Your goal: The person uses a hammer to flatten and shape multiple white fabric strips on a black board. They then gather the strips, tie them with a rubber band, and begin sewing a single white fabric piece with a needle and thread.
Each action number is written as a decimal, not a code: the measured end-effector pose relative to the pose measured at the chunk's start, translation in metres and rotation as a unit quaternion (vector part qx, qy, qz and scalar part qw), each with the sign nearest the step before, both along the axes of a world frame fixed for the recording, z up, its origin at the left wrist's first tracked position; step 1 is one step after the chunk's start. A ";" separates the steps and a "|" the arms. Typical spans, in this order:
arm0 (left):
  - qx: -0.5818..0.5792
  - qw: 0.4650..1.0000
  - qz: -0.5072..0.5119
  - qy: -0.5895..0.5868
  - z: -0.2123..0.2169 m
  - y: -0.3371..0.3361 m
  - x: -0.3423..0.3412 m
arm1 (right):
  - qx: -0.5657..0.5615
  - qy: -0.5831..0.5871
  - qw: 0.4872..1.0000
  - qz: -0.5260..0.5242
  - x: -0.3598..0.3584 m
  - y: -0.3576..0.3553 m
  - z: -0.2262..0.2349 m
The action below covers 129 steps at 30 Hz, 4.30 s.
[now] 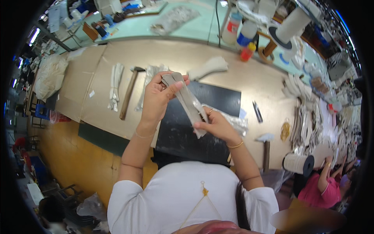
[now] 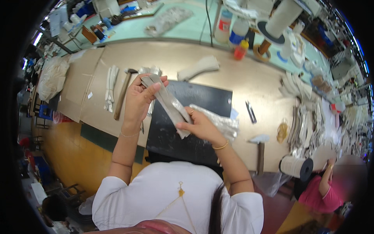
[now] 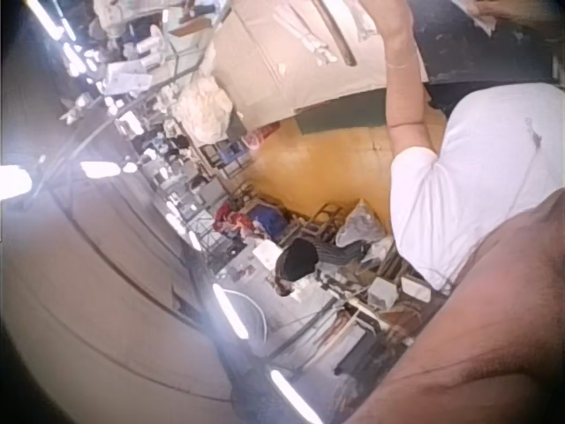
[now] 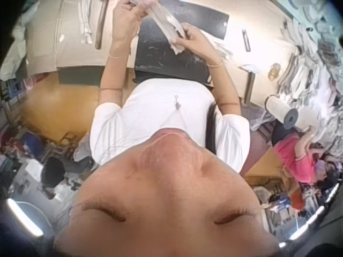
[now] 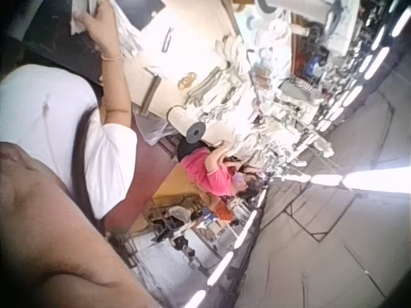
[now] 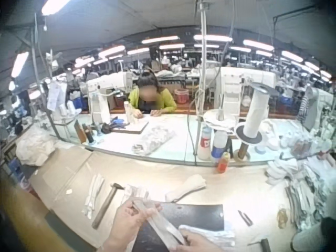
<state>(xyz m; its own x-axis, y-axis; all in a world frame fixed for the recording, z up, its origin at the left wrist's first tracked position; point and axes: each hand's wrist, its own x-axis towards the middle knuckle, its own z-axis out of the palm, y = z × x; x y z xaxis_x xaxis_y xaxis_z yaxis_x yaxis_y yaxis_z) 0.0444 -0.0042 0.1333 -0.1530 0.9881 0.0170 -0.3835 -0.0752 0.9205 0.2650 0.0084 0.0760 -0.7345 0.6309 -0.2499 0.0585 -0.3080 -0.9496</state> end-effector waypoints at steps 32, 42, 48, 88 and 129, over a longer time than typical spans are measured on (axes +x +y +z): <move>-0.073 0.976 -0.064 0.193 -0.131 -0.059 0.073 | 0.386 -0.423 0.819 -0.038 0.031 0.019 -0.038; -0.374 0.868 -0.100 -0.311 -0.101 -0.100 0.053 | 0.323 -0.436 0.839 0.033 0.021 0.014 -0.036; -0.366 0.853 -0.087 -0.361 -0.104 -0.095 0.062 | 0.367 -0.406 0.835 0.055 0.024 0.002 -0.031; 0.069 0.993 0.084 0.045 -0.034 0.006 0.041 | 0.139 -0.120 0.966 -0.182 0.082 0.029 0.058; -0.230 0.922 -0.257 -0.176 -0.097 -0.031 0.059 | 0.327 -0.317 0.735 -0.502 0.183 0.040 -0.081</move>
